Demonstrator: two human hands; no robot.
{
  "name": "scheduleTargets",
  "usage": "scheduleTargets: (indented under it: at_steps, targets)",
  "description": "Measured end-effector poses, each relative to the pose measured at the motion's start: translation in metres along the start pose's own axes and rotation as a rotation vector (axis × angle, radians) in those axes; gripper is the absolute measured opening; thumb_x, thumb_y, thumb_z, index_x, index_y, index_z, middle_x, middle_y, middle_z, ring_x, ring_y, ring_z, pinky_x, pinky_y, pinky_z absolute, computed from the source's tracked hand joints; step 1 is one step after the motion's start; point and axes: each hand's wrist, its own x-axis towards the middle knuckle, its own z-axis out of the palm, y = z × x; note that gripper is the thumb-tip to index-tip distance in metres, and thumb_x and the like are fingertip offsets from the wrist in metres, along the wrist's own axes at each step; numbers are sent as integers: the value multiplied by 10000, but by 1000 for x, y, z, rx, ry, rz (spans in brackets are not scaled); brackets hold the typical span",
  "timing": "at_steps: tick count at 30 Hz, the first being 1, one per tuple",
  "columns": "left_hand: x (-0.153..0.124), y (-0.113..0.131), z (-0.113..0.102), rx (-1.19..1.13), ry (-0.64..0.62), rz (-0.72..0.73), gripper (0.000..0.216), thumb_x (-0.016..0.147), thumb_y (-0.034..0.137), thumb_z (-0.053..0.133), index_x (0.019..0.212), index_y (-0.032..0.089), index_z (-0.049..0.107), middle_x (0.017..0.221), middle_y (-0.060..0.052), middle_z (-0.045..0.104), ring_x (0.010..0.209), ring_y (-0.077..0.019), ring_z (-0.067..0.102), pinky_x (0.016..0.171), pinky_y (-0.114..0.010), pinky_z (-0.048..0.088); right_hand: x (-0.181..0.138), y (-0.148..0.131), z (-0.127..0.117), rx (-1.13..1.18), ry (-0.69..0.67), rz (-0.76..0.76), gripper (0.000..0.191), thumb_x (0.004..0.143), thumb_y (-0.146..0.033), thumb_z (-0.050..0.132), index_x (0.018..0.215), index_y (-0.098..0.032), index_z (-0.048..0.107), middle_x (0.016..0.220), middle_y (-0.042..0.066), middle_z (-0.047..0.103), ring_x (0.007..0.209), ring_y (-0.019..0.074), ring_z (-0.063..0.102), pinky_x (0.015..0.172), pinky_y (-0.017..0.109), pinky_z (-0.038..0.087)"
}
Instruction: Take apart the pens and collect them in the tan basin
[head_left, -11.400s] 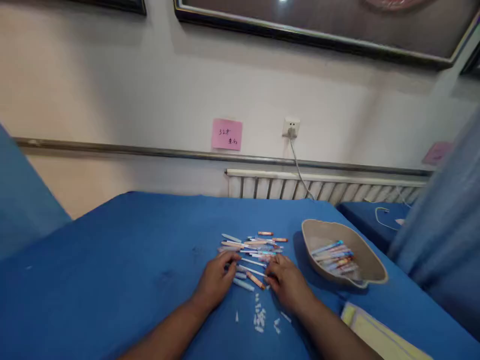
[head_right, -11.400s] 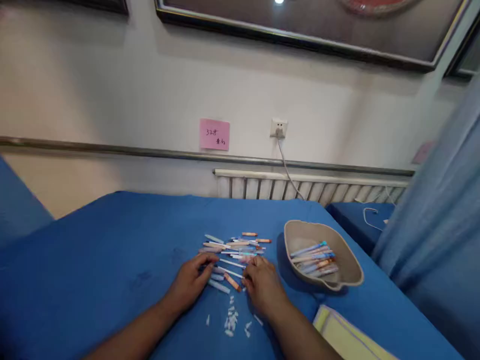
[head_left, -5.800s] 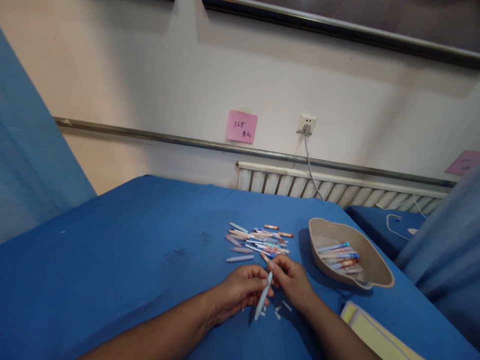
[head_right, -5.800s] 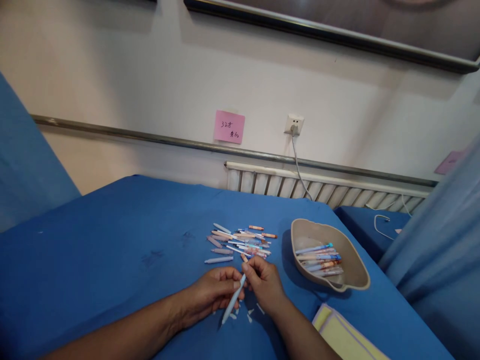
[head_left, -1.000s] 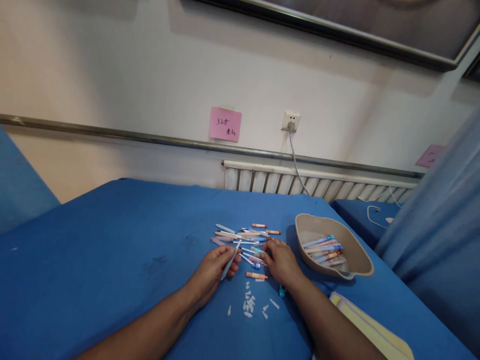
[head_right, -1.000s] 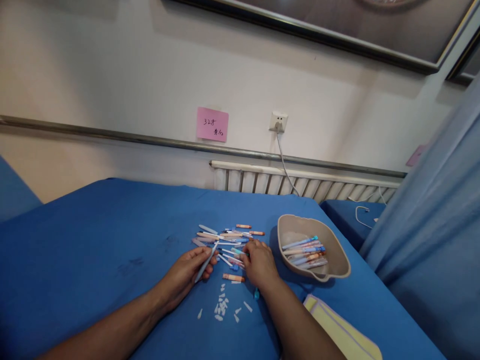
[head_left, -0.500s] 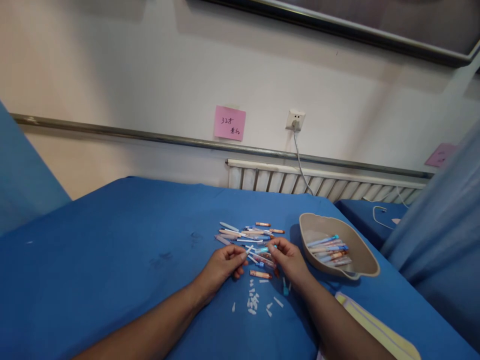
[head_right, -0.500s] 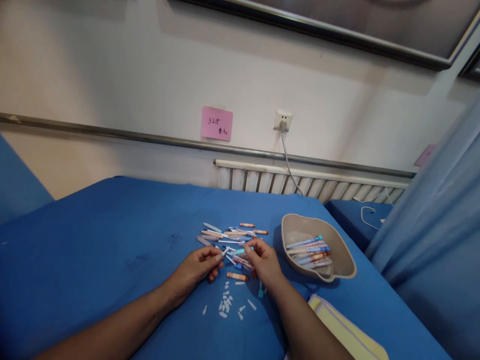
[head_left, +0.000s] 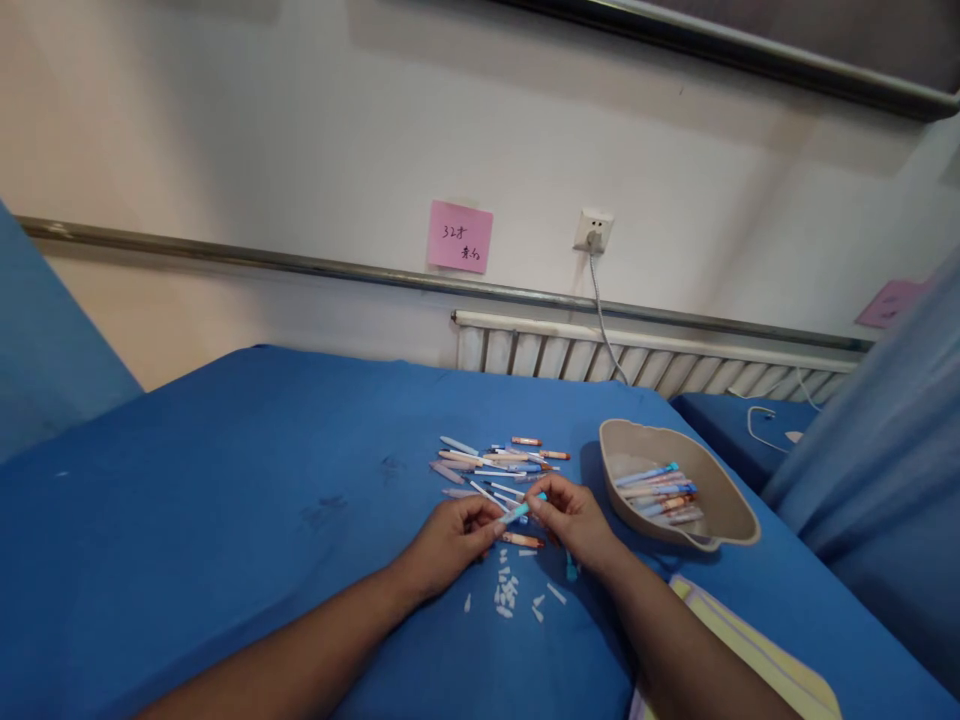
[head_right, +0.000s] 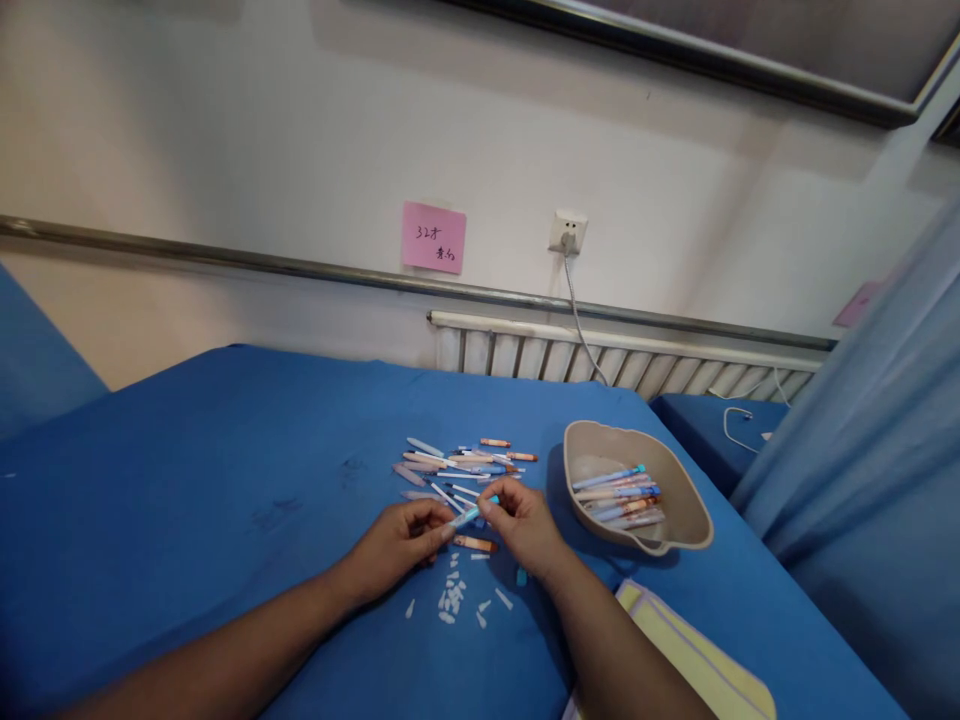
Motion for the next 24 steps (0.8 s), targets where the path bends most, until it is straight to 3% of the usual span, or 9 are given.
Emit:
scheduleTargets:
  at_steps: [6, 11, 15, 19, 24]
  targets:
    - [-4, 4, -3, 207, 54, 195, 151, 773, 272, 579, 842, 189, 685, 812, -25, 671, 779, -185, 593, 712, -243, 423, -4, -6, 0, -50, -70, -14, 190, 721, -361, 623, 763, -187, 562, 543, -66, 493, 455, 70, 407, 440, 183, 313]
    - [-8, 11, -5, 379, 66, 284, 151, 797, 253, 560, 866, 222, 690, 846, -26, 672, 802, -193, 593, 735, -249, 414, -7, -7, -2, -239, -93, -54, 204, 791, -379, 551, 721, -187, 549, 529, -62, 466, 482, 86, 424, 476, 198, 334]
    - [-11, 17, -4, 420, 29, 352, 175, 835, 246, 520, 904, 232, 681, 906, -37, 679, 846, -192, 594, 779, -256, 412, -9, -7, -2, -469, -83, -127, 333, 878, -383, 421, 642, -184, 544, 521, -40, 485, 502, 101, 456, 511, 211, 345]
    - [-12, 16, -4, 477, 7, 376, 172, 849, 255, 514, 937, 216, 656, 915, -28, 667, 850, -176, 585, 778, -259, 417, -12, -10, 5, -443, -67, -177, 197, 806, -368, 558, 887, -190, 579, 730, -15, 590, 617, 117, 528, 556, 206, 382]
    - [-13, 12, -4, 588, -4, 395, 165, 856, 245, 506, 965, 210, 625, 911, -25, 649, 844, -161, 576, 769, -254, 424, -14, -13, 10, -557, -124, -237, 192, 832, -331, 534, 726, -182, 592, 691, -10, 594, 661, 122, 535, 615, 215, 376]
